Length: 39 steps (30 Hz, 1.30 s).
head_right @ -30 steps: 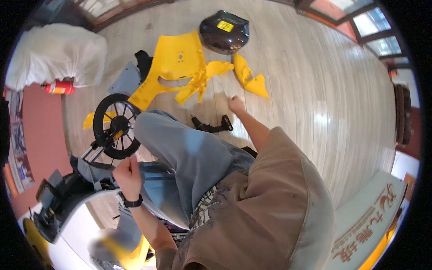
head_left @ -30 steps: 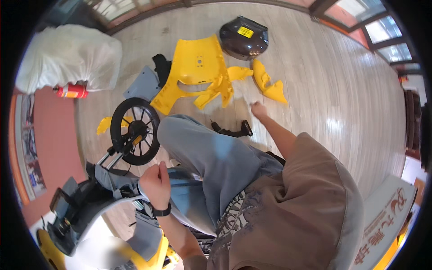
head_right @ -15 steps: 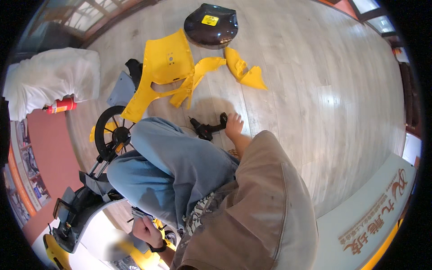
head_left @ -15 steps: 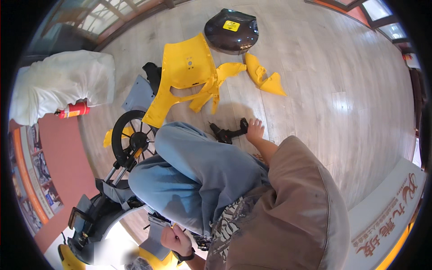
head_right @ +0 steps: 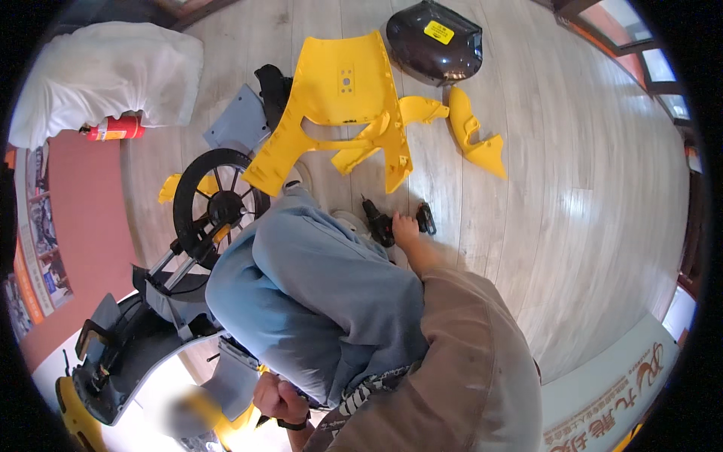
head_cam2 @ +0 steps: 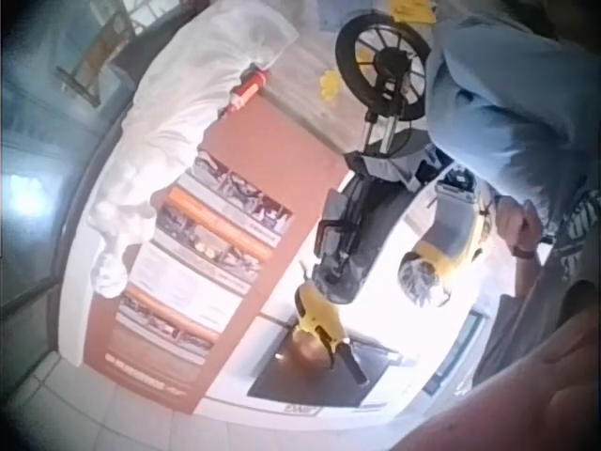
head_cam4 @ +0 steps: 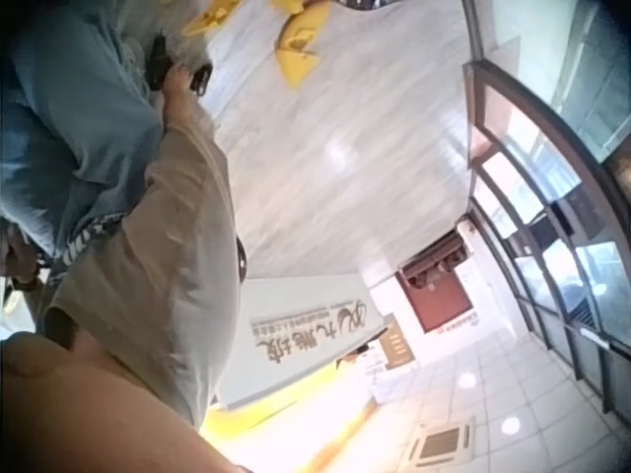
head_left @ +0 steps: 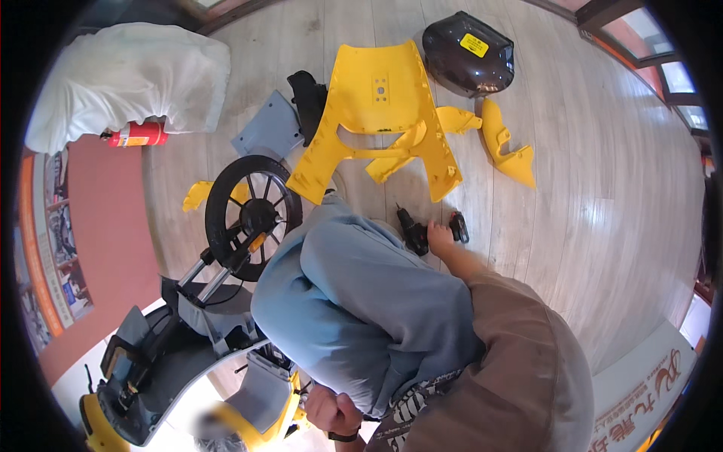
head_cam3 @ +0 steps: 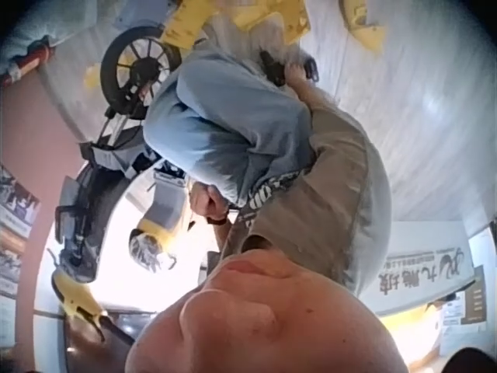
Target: Assemble the plastic body panels and internal components of an electric scooter.
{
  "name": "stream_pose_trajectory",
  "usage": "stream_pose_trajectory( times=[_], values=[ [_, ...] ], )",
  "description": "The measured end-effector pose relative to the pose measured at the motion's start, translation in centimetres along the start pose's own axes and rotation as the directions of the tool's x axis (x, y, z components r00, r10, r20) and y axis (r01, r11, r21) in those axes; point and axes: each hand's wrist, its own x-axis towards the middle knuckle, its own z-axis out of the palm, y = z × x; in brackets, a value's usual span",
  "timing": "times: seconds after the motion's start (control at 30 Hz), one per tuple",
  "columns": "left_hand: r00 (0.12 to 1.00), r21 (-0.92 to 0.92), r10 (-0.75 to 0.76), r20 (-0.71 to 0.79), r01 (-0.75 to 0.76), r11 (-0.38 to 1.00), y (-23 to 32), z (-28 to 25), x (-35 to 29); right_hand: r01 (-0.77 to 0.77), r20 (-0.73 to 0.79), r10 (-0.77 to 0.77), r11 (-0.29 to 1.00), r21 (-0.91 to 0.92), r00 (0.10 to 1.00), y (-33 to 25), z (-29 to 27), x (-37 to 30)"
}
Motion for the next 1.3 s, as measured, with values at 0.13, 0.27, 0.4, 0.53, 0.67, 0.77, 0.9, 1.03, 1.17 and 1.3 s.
stream_pose_trajectory(
  times=[0.13,0.27,0.4,0.53,0.67,0.77,0.9,1.03,1.17,1.3],
  values=[
    [0.994,-0.06,0.086,0.061,-0.082,0.995,-0.8,1.0,2.0,0.118,-0.025,-0.122,0.986,-0.114,0.992,0.8,-1.6,-1.1],
    [0.959,-0.137,0.279,0.051,-0.27,0.953,-1.6,2.9,4.4,0.157,0.008,-0.158,0.977,-0.143,0.987,1.7,-7.7,-2.2],
    [0.915,-0.257,0.403,0.009,-0.387,0.885,-1.3,5.2,7.1,0.065,0.056,-0.054,0.975,-0.214,0.997,5.8,-15.8,-5.3],
    [0.925,-0.335,0.379,-0.016,-0.362,0.87,-1.8,5.6,7.1,-0.228,-0.023,0.227,0.971,-0.074,0.974,7.4,-23.7,-8.4],
    [0.903,-0.318,0.424,0.066,-0.384,0.867,0.0,6.3,6.7,-0.222,-0.354,0.41,0.857,0.464,0.841,15.3,-30.6,-10.2],
    [0.91,-0.166,0.31,0.274,-0.273,0.948,-0.7,6.2,6.8,0.156,-0.33,0.375,0.425,0.892,0.867,10.5,-38.5,-11.6],
    [0.748,0.009,0.261,0.611,-0.336,0.942,-0.2,8.9,9.3,0.527,-0.511,0.17,-0.067,0.847,0.843,4.8,-45.2,-16.6],
    [0.504,-0.222,0.404,0.763,-0.382,0.897,-2.6,10.3,15.1,0.512,-0.604,-0.16,-0.39,0.766,0.781,-3.2,-49.9,-20.8],
    [0.427,0.015,0.253,0.868,-0.533,0.846,-2.2,15.1,18.7,0.36,-0.578,-0.306,-0.543,0.758,0.756,-4.6,-50.8,-21.5],
    [0.279,0.123,0.055,0.959,-0.58,0.805,-3.8,20.9,20.2,0.184,-0.51,-0.413,-0.613,0.768,0.754,-7.3,-49.4,-21.4]
  ],
)
